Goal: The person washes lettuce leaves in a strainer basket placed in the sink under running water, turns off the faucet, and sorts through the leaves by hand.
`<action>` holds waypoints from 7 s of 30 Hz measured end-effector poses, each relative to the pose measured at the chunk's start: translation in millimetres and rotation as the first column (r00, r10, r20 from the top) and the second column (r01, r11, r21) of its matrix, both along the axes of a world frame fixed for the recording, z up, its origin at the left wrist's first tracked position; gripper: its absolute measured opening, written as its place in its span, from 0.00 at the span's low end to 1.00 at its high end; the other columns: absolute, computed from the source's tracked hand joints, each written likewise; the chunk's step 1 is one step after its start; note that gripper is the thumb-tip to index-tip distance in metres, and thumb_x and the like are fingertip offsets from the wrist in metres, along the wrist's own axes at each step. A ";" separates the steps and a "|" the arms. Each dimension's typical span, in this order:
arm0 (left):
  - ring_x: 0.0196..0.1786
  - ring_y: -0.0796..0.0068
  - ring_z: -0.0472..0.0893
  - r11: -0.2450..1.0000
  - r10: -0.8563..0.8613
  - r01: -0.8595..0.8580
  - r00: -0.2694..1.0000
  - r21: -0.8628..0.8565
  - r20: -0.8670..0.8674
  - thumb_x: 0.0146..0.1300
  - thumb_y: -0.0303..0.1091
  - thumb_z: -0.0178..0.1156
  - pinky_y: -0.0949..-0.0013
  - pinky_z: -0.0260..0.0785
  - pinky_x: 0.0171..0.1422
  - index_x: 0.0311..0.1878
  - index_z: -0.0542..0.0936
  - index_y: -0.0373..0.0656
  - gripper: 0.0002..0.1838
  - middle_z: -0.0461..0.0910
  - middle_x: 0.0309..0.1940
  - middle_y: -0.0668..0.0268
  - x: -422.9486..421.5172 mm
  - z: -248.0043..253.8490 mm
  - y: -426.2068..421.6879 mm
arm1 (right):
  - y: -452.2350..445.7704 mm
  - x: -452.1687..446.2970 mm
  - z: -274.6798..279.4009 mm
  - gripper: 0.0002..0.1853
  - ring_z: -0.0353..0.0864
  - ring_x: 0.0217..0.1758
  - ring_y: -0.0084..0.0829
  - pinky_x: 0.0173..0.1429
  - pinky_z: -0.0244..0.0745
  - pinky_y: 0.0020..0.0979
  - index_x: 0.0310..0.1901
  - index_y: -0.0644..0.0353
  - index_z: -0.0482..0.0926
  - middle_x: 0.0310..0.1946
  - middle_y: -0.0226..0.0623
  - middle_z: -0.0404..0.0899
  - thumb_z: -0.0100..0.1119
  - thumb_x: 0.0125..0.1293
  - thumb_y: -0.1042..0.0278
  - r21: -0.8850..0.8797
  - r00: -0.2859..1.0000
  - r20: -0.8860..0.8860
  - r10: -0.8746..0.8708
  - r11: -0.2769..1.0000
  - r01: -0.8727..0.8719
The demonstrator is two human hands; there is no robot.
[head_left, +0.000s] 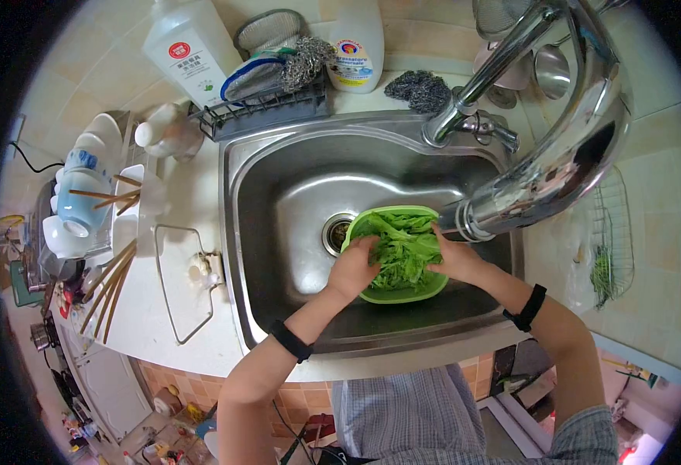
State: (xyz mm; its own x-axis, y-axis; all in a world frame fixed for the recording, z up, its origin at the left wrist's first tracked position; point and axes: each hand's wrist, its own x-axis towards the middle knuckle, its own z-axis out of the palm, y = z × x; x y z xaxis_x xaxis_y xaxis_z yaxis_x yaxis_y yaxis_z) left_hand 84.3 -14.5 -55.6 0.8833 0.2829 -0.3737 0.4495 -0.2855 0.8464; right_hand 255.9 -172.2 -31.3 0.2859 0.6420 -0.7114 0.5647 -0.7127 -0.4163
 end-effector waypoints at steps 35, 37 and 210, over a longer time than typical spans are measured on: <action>0.41 0.57 0.75 0.963 -0.204 0.247 0.926 0.103 -0.317 0.35 0.35 0.64 0.65 0.68 0.44 0.46 0.68 0.37 0.30 0.75 0.35 0.51 28.0 -57.2 -15.4 | 21.9 13.1 -25.3 0.26 0.74 0.37 0.27 0.40 0.68 0.26 0.43 0.63 0.74 0.37 0.36 0.76 0.63 0.42 0.57 -0.029 0.814 -0.452 -0.364 0.918 0.395; 0.42 0.57 0.75 0.966 -0.258 0.249 0.928 -0.066 -0.268 0.34 0.39 0.66 0.65 0.68 0.46 0.48 0.67 0.39 0.34 0.75 0.36 0.51 24.7 -65.8 -9.6 | 21.7 14.4 -32.0 0.30 0.73 0.43 0.27 0.44 0.68 0.26 0.49 0.63 0.70 0.41 0.38 0.74 0.64 0.44 0.55 -0.106 0.802 -0.448 -0.394 0.915 0.390; 0.52 0.51 0.67 0.887 -0.081 -0.064 0.953 0.458 0.291 0.42 0.33 0.62 0.60 0.62 0.54 0.57 0.55 0.33 0.39 0.62 0.51 0.49 -8.0 13.4 5.7 | 29.2 19.8 25.7 0.19 0.73 0.34 0.24 0.40 0.68 0.27 0.37 0.66 0.75 0.30 0.37 0.77 0.62 0.50 0.57 0.203 0.954 -0.267 0.135 0.976 -0.081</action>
State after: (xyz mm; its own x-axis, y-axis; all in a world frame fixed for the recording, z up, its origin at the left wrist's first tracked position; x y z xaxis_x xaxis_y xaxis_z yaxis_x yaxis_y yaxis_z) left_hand 76.2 -8.9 -42.1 0.9341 0.3496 0.0723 0.1975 -0.6750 0.7109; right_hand 275.7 -143.0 -5.6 0.0157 0.7877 -0.6159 0.4765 -0.5474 -0.6879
